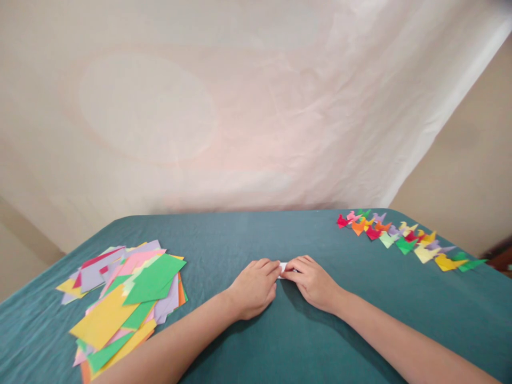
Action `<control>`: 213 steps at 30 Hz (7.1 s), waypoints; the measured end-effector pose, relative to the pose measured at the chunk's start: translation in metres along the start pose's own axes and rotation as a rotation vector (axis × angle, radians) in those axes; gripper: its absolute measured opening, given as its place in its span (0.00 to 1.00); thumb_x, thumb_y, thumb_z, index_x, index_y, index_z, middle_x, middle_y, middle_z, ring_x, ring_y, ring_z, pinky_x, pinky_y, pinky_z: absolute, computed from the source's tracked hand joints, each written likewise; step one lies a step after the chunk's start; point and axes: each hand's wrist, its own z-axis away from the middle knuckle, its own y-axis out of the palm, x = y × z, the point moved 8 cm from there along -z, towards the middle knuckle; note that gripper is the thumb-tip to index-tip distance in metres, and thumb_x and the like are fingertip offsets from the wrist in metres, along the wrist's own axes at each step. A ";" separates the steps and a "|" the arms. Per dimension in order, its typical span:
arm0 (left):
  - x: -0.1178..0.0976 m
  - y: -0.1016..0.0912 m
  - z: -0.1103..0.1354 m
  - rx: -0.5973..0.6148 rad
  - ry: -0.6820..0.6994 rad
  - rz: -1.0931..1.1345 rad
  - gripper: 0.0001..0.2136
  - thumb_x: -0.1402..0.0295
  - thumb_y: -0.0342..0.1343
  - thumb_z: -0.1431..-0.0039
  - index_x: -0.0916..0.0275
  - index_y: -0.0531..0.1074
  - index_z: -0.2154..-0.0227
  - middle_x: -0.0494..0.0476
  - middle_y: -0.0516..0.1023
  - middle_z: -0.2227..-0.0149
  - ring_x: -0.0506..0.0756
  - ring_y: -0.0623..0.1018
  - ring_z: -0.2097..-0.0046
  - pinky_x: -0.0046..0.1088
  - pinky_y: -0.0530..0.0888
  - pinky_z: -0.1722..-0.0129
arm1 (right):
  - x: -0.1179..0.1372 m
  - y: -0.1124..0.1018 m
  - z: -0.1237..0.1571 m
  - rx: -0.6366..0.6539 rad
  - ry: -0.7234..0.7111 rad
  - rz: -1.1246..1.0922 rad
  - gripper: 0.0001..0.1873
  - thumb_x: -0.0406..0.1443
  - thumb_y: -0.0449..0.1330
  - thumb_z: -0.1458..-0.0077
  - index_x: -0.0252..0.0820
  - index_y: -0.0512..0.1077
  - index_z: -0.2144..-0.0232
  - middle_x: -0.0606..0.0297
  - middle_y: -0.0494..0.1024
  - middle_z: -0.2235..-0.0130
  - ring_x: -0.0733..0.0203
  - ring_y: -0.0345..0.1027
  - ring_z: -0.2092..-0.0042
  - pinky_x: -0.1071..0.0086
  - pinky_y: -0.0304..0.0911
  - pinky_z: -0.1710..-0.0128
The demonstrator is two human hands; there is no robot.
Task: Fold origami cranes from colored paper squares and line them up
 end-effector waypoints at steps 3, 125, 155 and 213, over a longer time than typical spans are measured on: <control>-0.001 0.000 0.000 0.004 0.005 -0.009 0.18 0.68 0.42 0.39 0.64 0.60 0.46 0.59 0.64 0.46 0.57 0.64 0.47 0.35 0.61 0.49 | 0.001 0.002 0.000 0.012 -0.017 0.052 0.14 0.31 0.49 0.39 0.45 0.71 0.56 0.61 0.72 0.61 0.61 0.62 0.58 0.65 0.55 0.58; 0.078 0.013 0.000 -0.339 -0.544 0.685 0.12 0.74 0.48 0.47 0.63 0.66 0.59 0.58 0.72 0.58 0.53 0.74 0.62 0.29 0.70 0.61 | -0.056 0.031 -0.027 0.309 0.490 -0.510 0.23 0.34 0.65 0.63 0.38 0.65 0.62 0.67 0.73 0.71 0.65 0.65 0.72 0.74 0.58 0.75; 0.069 0.017 0.002 -0.464 -0.522 1.065 0.17 0.68 0.55 0.47 0.64 0.61 0.55 0.54 0.73 0.67 0.50 0.73 0.69 0.25 0.69 0.68 | -0.055 0.030 -0.008 -0.096 0.722 -0.996 0.16 0.46 0.55 0.49 0.38 0.67 0.75 0.67 0.72 0.80 0.70 0.58 0.82 0.76 0.54 0.82; 0.060 0.007 -0.001 -0.368 -0.362 1.043 0.13 0.67 0.50 0.43 0.62 0.72 0.57 0.57 0.74 0.59 0.53 0.73 0.60 0.27 0.70 0.60 | -0.055 0.017 -0.004 -0.350 0.677 -1.000 0.12 0.41 0.54 0.50 0.45 0.63 0.62 0.66 0.68 0.67 0.66 0.61 0.75 0.74 0.58 0.81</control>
